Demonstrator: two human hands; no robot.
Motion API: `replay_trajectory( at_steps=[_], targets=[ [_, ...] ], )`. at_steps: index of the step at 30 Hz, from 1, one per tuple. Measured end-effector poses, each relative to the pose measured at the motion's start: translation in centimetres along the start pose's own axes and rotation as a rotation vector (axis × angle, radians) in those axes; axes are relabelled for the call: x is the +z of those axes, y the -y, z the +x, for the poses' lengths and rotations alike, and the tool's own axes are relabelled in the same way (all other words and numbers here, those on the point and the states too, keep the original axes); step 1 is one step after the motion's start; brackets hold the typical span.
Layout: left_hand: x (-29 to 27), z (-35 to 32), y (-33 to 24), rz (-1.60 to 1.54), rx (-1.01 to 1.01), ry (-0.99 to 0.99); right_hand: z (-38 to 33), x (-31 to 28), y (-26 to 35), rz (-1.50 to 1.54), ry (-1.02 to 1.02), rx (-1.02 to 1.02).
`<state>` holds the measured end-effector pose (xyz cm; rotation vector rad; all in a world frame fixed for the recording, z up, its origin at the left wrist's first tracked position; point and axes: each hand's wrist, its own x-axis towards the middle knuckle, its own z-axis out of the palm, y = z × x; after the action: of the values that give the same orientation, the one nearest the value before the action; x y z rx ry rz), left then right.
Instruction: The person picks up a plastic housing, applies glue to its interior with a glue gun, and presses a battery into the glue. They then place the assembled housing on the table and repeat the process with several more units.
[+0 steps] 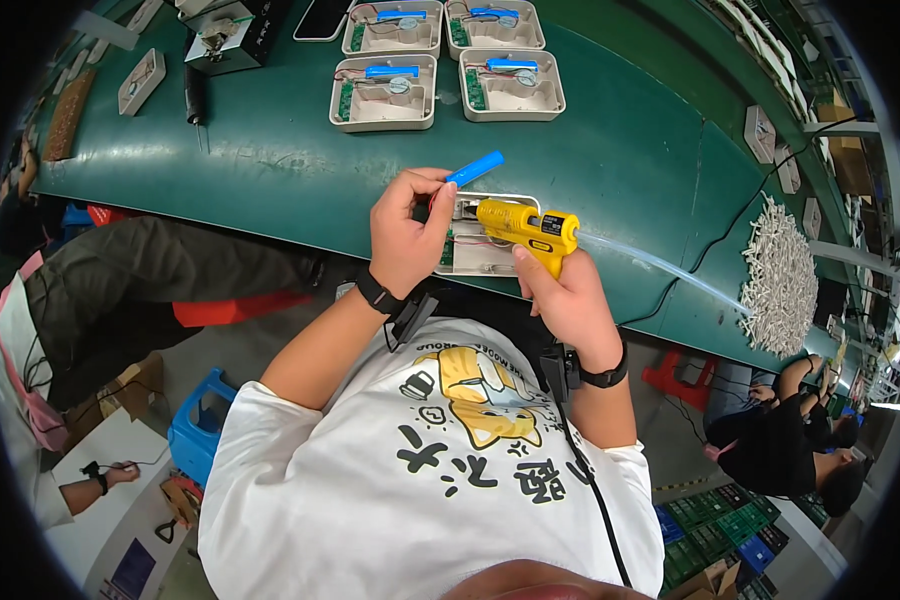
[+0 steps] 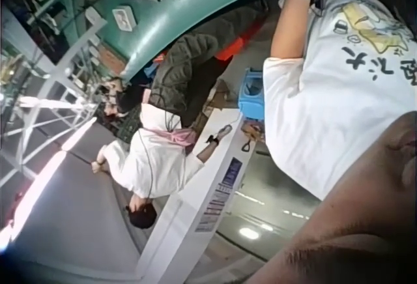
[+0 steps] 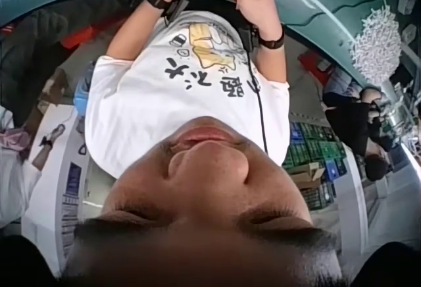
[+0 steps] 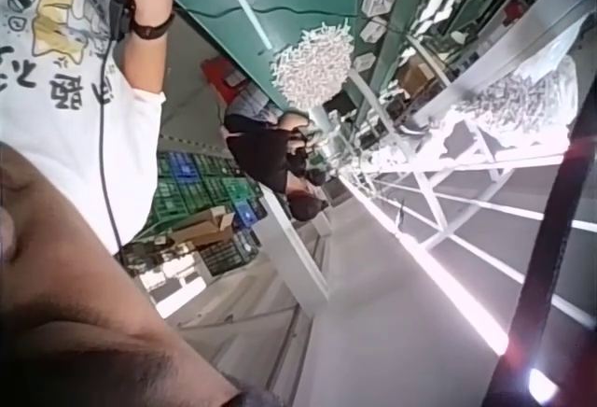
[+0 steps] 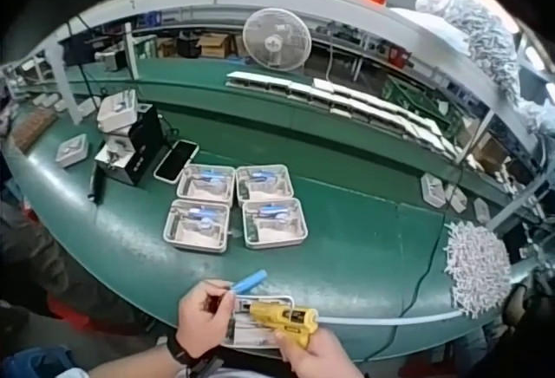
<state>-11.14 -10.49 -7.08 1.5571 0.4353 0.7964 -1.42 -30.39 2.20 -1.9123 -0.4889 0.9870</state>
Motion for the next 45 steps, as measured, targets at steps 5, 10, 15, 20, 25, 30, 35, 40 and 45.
replay_trajectory(
  at_steps=[5, 10, 15, 20, 25, 30, 35, 40, 45],
  targets=[
    [0.2, -0.2, -0.6, 0.015, 0.023, -0.041, -0.8, -1.1, -0.3, 0.133, 0.014, 0.071],
    [-0.6, 1.0, -3.4, 0.425, 0.383, 0.087, -2.6, -2.7, -1.5, 0.206, -0.129, 0.033],
    [-0.6, 0.6, -2.8, 0.359, 0.482, 0.237, -2.9, -2.9, -2.1, 0.173, -0.221, 0.057],
    [-0.1, 0.1, -2.8, 0.292, 0.251, 0.178, -2.5, -3.0, -2.4, 0.153, -0.196, 0.064],
    [-0.3, 0.2, -2.5, 0.315, 0.25, 0.181, -2.6, -3.3, -2.2, 0.131, -0.169, 0.102],
    [-0.8, 0.9, -3.3, 0.421, 0.335, 0.298, -3.0, -3.9, -2.9, 0.15, -0.161, 0.141],
    [-0.7, 1.3, -3.6, 0.543, 0.426, 0.256, -2.6, -3.7, -2.5, 0.256, -0.193, 0.028],
    [-0.3, 2.1, -3.5, 0.45, 0.112, 0.275, -1.4, -3.5, -2.9, 0.229, -0.178, 0.045],
    [-1.1, 3.7, -3.2, 0.464, -0.037, 0.508, -1.1, -3.9, -2.6, 0.137, -0.159, 0.117]
  ],
)
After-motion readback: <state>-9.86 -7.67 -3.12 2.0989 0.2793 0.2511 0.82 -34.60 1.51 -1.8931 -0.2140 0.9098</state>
